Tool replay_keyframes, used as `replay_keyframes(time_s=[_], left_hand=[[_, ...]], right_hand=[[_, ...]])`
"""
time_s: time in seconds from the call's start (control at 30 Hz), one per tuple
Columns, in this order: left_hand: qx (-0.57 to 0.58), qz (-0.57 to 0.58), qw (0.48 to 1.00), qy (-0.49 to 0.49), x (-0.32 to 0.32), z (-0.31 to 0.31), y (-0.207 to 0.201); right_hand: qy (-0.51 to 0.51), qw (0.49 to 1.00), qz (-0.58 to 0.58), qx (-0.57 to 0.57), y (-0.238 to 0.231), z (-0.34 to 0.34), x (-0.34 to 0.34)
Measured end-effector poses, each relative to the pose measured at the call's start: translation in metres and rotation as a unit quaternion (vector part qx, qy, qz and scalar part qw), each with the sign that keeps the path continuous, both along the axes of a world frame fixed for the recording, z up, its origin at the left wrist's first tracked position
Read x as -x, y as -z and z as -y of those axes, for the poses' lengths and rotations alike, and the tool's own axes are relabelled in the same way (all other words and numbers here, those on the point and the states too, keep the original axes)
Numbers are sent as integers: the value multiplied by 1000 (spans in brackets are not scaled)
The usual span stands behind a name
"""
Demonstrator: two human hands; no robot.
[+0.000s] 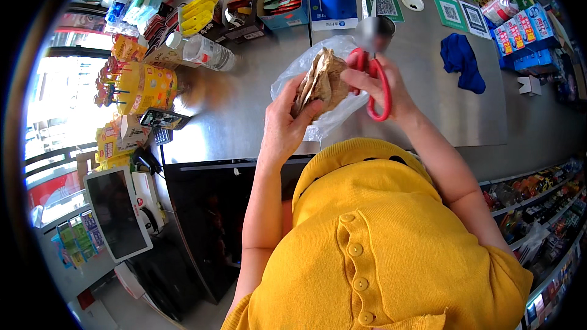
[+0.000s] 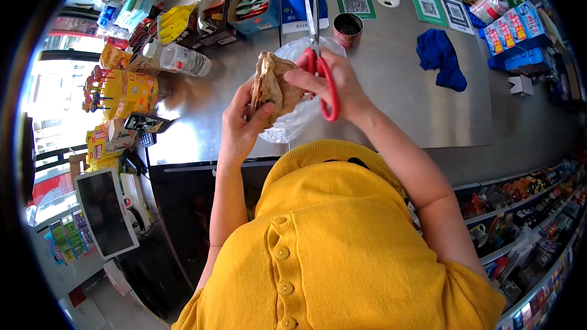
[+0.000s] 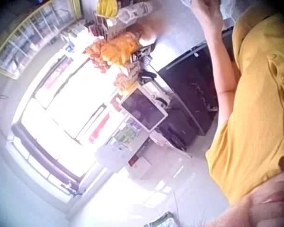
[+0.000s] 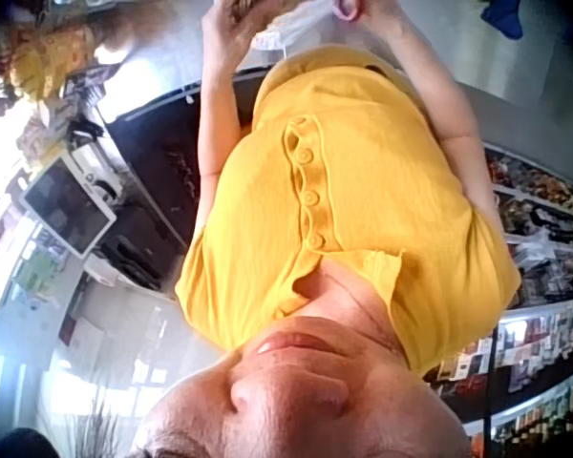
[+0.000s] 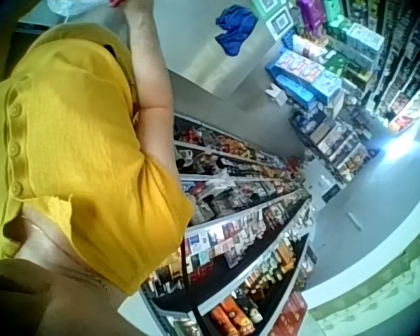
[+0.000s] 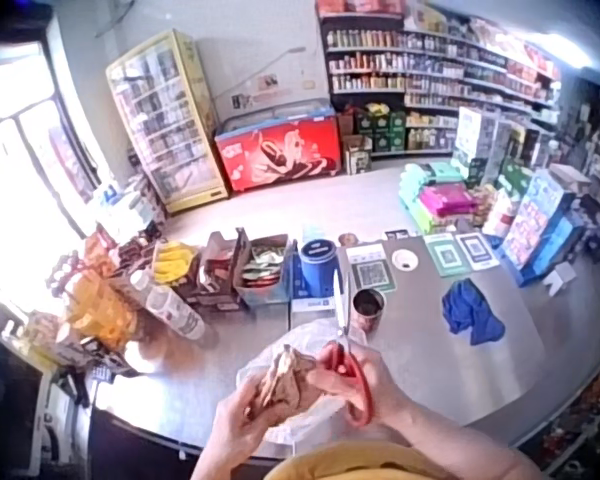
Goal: The person uses red-handled scissors to cut a large piece of dried fish into smaller strips. They hold the fish with their left hand and cut with their right hand, placing the cut pieces into a clear plastic bag on the counter. The person occasionally adjusts the fish to access different sections for cutting.
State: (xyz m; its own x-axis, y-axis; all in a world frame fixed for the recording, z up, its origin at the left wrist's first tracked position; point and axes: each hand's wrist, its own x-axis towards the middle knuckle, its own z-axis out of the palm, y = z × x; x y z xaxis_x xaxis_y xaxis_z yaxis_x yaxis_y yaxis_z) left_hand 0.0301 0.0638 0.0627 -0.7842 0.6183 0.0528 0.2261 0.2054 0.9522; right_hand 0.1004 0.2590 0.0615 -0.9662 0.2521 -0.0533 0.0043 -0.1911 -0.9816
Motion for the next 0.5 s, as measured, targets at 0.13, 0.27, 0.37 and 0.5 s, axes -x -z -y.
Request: replay_keyframes(time_s=[0.13,0.27,0.37,0.5], left_hand=[[79,-149,985,-31,10,6,-6],[144,-249,957,-27,12,11,-22],[187,-271,944,-4,14,12,-29],[217,-286,933,34,20,16,-29]], right_hand=[[-26,970,-45,-238,8,-39,-23],[-153,904,3,-400,-13,-57,-38],[-191,906,35,-375,-19,-66,-42],[-231,896,77,-370,-24,-78,-41]])
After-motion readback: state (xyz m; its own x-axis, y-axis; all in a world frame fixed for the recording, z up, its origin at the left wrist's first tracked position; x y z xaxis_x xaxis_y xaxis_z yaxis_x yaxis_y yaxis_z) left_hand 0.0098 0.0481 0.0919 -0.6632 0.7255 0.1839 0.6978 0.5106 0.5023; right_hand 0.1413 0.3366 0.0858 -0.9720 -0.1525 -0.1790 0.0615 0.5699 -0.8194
